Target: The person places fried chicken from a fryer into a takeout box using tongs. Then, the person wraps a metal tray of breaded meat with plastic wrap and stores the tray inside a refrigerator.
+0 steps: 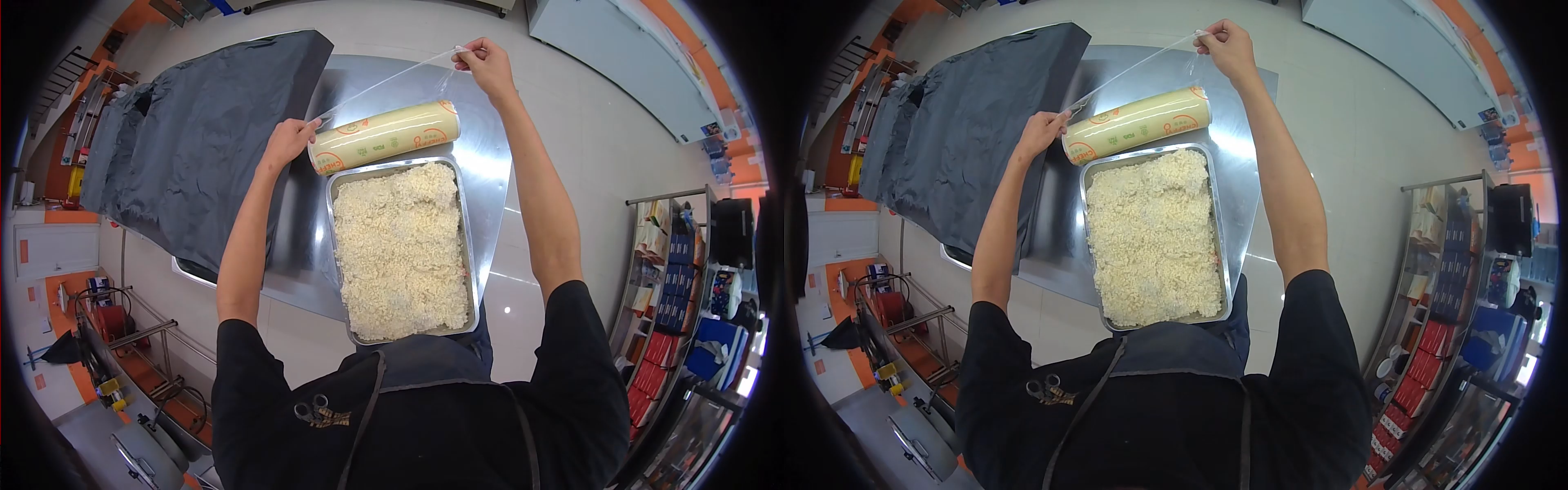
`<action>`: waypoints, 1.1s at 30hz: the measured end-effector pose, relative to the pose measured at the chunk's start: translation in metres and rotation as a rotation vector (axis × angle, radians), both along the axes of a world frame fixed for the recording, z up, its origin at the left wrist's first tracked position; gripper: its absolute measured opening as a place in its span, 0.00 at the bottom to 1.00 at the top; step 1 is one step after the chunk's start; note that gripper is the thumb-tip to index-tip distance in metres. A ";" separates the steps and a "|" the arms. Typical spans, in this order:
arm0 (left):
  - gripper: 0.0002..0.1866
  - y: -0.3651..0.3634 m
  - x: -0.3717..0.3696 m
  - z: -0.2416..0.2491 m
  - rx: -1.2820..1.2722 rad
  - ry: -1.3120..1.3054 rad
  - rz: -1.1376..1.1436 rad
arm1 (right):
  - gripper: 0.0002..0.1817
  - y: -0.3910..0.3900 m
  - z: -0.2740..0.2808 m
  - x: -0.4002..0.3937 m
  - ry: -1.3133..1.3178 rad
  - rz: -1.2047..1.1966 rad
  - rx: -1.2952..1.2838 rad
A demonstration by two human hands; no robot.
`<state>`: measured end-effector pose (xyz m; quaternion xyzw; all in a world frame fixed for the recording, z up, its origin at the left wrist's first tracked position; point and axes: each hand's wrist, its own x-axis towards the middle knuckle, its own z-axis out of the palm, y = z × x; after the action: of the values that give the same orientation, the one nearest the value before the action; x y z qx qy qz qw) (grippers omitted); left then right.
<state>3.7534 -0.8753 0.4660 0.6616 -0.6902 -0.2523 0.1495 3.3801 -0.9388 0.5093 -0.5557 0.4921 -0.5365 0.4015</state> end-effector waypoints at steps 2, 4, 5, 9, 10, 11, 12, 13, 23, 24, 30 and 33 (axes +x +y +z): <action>0.24 0.000 0.005 -0.006 -0.162 0.032 -0.057 | 0.07 0.002 0.003 -0.003 0.019 0.029 -0.011; 0.22 -0.002 0.006 -0.004 -0.281 0.051 -0.088 | 0.07 0.010 0.005 -0.008 0.050 0.033 -0.009; 0.22 -0.002 0.005 0.001 -0.315 0.053 -0.090 | 0.07 0.013 0.007 -0.012 0.045 0.031 -0.009; 0.20 -0.004 0.002 0.015 -0.298 0.125 -0.052 | 0.07 0.028 0.015 -0.022 0.027 0.011 -0.002; 0.20 -0.001 0.000 0.022 -0.265 0.171 -0.026 | 0.07 0.031 0.019 -0.025 0.024 0.001 -0.001; 0.20 0.003 -0.003 0.031 -0.232 0.216 -0.002 | 0.07 0.032 0.024 -0.026 0.012 -0.012 -0.012; 0.20 0.006 -0.007 0.041 -0.198 0.262 0.023 | 0.07 0.033 0.030 -0.028 0.001 -0.024 -0.023; 0.19 0.009 -0.010 0.052 -0.248 0.241 -0.008 | 0.07 0.035 0.036 -0.030 -0.011 -0.036 -0.032; 0.21 0.013 -0.011 0.152 -0.333 0.049 -0.260 | 0.10 0.029 0.114 -0.051 -0.076 0.001 -0.190; 0.23 0.013 -0.011 0.162 -0.343 -0.012 -0.278 | 0.10 0.031 0.124 -0.056 -0.076 0.055 -0.175; 0.23 0.013 -0.004 0.208 -0.291 -0.010 -0.336 | 0.10 0.067 0.183 -0.053 -0.021 0.067 -0.135; 0.24 0.016 0.002 0.227 -0.284 -0.018 -0.373 | 0.10 0.090 0.212 -0.048 -0.011 0.082 -0.160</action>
<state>3.7558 -0.8591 0.6932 0.4970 -0.8305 -0.1698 0.1856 3.3325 -0.8492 0.7214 -0.6027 0.4224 -0.5602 0.3802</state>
